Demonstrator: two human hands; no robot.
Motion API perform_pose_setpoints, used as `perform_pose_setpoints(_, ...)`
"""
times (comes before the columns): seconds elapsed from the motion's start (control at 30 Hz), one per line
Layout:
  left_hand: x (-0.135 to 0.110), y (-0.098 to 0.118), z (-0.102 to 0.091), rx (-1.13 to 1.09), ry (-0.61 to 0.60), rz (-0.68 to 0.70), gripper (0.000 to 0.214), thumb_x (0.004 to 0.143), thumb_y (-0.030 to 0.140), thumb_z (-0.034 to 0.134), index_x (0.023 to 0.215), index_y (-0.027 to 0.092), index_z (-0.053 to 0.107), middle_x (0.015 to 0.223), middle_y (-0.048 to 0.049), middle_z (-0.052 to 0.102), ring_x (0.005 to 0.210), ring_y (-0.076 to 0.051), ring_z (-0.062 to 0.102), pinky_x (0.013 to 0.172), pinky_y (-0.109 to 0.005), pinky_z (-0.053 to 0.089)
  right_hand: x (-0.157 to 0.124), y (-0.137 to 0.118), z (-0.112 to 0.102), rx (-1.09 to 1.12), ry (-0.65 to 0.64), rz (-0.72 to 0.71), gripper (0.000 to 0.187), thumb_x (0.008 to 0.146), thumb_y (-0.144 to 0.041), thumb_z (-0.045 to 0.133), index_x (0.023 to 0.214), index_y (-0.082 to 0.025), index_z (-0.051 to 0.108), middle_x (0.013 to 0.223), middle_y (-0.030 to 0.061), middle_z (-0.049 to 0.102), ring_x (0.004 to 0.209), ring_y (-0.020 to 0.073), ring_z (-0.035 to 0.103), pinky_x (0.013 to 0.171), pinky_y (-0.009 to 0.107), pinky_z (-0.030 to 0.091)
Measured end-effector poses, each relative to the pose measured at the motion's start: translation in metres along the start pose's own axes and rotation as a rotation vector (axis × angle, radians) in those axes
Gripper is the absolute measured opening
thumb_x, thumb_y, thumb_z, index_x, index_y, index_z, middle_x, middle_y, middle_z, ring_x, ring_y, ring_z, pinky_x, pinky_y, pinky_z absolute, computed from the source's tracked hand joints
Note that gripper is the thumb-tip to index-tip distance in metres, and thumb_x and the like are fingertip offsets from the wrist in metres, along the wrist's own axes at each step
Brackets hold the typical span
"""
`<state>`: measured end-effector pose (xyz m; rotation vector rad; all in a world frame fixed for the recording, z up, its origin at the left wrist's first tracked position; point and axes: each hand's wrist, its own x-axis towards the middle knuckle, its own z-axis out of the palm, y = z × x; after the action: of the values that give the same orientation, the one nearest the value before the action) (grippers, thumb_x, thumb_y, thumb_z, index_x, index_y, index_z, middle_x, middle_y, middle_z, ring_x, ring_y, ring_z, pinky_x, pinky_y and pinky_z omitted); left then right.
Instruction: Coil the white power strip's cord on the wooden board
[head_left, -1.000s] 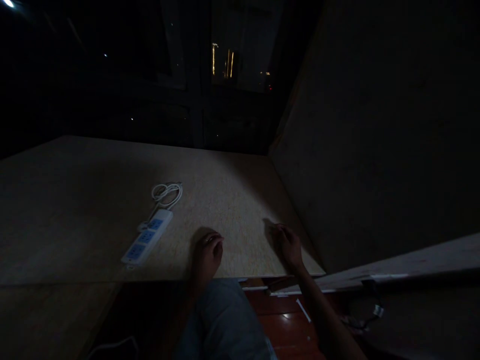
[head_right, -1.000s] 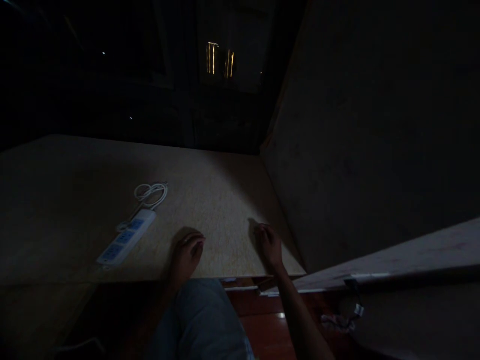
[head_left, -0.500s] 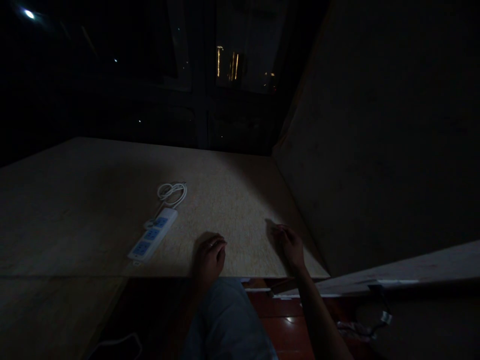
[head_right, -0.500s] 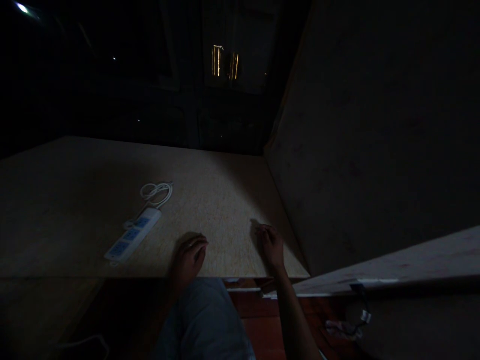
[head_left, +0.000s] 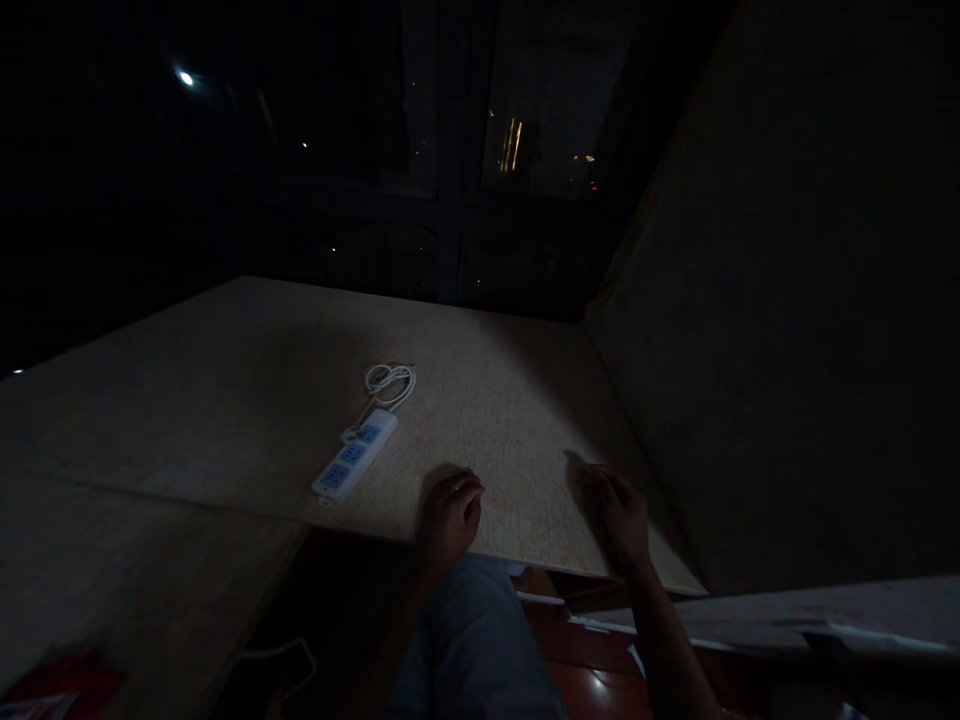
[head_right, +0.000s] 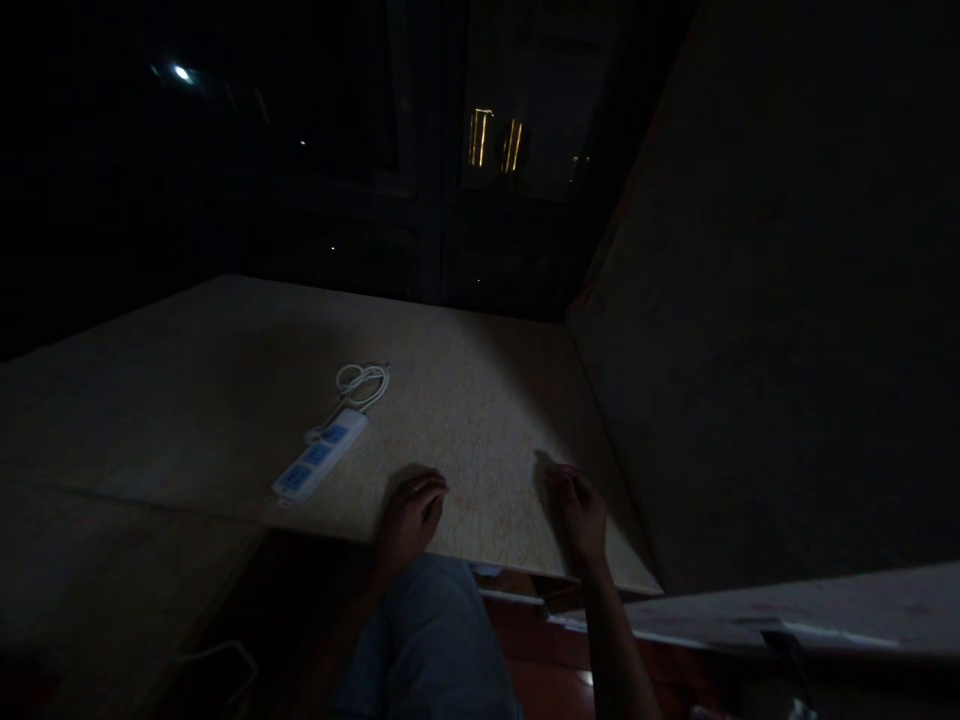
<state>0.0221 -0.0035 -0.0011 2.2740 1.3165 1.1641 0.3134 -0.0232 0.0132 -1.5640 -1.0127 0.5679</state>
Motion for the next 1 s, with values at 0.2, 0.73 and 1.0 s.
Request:
perform_pose_setpoints(0.2,0.003,0.007,-0.004,-0.026,-0.021,-0.017,0.025,0.086,0.007,0.053,0.095,0.020,0.071,0.100,-0.0069,0.073,0.102,-0.020,0.065,0.096,-0.038,0.052,0.001,0.003,-0.002,-0.020,0.005,0.001,0.055,0.074,-0.065,0.065,0.095,-0.015,0.076,0.099,0.0163,0.076,0.092,0.0316,0.070,0.082,0.043,0.054)
perform_pose_setpoints(0.73,0.011,-0.007,-0.015,-0.301,0.052,-0.300,0.022,0.085,0.011,0.052,0.092,0.019,0.071,0.093,-0.0056,0.075,0.086,-0.016,0.070,0.080,-0.028,0.057,0.001,0.007,-0.006,-0.062,-0.043,-0.014,0.056,0.075,-0.066,0.063,0.096,-0.016,0.076,0.102,0.0159,0.076,0.097,0.0360,0.069,0.086,0.048,0.053)
perform_pose_setpoints(1.0,0.081,-0.046,-0.104,0.409,0.146,-0.398,0.029,0.090,0.023,0.050,0.114,0.018,0.065,0.116,-0.0107,0.070,0.113,-0.024,0.062,0.103,-0.038,0.046,-0.002,-0.005,-0.006,-0.122,-0.088,-0.021,0.059,0.075,-0.066,0.061,0.097,-0.013,0.076,0.104,0.0169,0.075,0.097,0.0362,0.069,0.082,0.044,0.054)
